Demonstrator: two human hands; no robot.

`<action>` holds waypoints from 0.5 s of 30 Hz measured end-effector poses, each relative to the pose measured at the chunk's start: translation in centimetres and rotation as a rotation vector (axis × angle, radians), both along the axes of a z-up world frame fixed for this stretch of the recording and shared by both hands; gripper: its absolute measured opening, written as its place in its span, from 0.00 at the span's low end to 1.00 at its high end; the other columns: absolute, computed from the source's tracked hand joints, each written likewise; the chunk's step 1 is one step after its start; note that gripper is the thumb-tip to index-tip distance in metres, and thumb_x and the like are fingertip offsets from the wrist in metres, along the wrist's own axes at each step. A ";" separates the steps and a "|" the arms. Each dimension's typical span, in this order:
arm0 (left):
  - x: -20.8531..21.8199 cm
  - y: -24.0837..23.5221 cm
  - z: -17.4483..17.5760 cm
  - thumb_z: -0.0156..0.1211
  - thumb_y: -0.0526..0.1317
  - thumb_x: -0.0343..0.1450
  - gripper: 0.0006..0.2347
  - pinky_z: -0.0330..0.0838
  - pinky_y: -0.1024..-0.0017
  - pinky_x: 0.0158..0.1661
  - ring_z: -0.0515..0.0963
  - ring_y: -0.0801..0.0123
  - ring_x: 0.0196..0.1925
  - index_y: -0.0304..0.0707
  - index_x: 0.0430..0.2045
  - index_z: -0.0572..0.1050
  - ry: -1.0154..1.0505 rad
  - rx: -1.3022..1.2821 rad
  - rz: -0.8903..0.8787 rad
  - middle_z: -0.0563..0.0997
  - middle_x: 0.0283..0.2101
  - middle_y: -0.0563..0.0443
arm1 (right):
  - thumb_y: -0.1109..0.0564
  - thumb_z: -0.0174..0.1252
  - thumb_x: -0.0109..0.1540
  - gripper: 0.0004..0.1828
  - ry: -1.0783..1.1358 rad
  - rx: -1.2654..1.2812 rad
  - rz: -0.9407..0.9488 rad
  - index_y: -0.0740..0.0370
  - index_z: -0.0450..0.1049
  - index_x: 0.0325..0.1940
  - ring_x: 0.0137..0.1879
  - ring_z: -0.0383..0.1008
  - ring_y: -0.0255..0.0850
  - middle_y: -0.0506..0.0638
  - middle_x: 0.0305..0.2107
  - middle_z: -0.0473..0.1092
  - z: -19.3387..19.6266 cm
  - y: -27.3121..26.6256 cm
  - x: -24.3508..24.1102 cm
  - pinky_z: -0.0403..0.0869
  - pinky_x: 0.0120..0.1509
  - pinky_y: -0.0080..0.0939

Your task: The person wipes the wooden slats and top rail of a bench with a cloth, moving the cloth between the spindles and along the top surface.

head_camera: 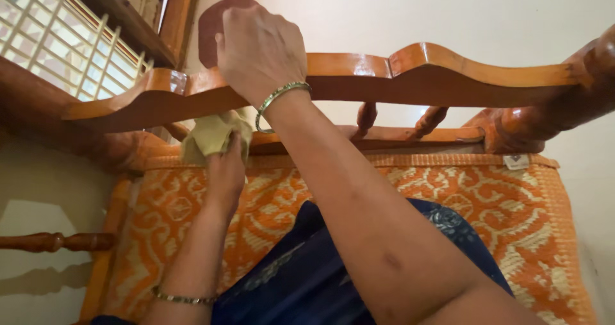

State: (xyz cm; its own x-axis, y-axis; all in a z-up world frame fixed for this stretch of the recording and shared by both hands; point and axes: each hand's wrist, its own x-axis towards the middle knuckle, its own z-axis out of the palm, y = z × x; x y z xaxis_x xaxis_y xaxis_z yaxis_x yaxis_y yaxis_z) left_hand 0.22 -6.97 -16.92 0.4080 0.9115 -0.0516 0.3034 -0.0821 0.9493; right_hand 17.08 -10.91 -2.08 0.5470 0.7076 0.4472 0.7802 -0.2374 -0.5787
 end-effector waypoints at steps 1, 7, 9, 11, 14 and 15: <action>-0.1 -0.3 0.2 0.48 0.44 0.76 0.18 0.65 0.66 0.56 0.73 0.59 0.59 0.33 0.57 0.69 0.003 0.005 -0.010 0.74 0.58 0.42 | 0.50 0.59 0.61 0.15 -0.060 0.044 -0.028 0.62 0.75 0.25 0.29 0.79 0.51 0.58 0.22 0.75 -0.3 0.2 -0.1 0.76 0.35 0.47; -1.1 1.9 0.0 0.48 0.43 0.76 0.16 0.69 0.63 0.50 0.78 0.55 0.50 0.27 0.49 0.75 0.194 0.060 -0.127 0.80 0.49 0.36 | 0.50 0.61 0.59 0.13 -0.254 0.216 -0.077 0.60 0.76 0.27 0.25 0.76 0.50 0.55 0.20 0.74 -1.3 0.9 0.0 0.73 0.30 0.48; -1.7 2.1 -0.6 0.48 0.43 0.76 0.16 0.69 0.62 0.48 0.78 0.57 0.47 0.27 0.47 0.75 0.290 0.073 -0.183 0.80 0.47 0.37 | 0.50 0.60 0.63 0.13 -0.263 0.234 -0.065 0.59 0.76 0.29 0.26 0.76 0.47 0.52 0.20 0.74 -1.2 0.6 -0.2 0.74 0.32 0.46; -1.7 2.0 -0.9 0.49 0.46 0.76 0.18 0.71 0.61 0.44 0.80 0.55 0.42 0.24 0.44 0.76 0.348 -0.091 -0.115 0.81 0.42 0.36 | 0.51 0.59 0.64 0.11 -0.230 0.304 -0.001 0.58 0.76 0.31 0.24 0.74 0.46 0.50 0.18 0.73 -1.1 -0.1 -0.7 0.72 0.30 0.47; -1.7 1.4 -0.1 0.51 0.46 0.76 0.18 0.72 0.62 0.38 0.78 0.58 0.36 0.25 0.44 0.78 0.201 -0.211 -0.024 0.80 0.38 0.39 | 0.53 0.57 0.67 0.07 -0.118 0.519 0.231 0.56 0.77 0.38 0.26 0.76 0.43 0.47 0.24 0.75 -1.6 -2.1 -2.9 0.73 0.33 0.44; -1.5 1.3 0.4 0.51 0.46 0.75 0.18 0.72 0.63 0.37 0.77 0.59 0.35 0.27 0.45 0.79 0.109 -0.223 0.007 0.79 0.37 0.41 | 0.53 0.56 0.67 0.06 -0.071 0.612 0.336 0.56 0.77 0.41 0.28 0.77 0.41 0.47 0.27 0.76 -2.0 -2.9 -3.9 0.74 0.35 0.42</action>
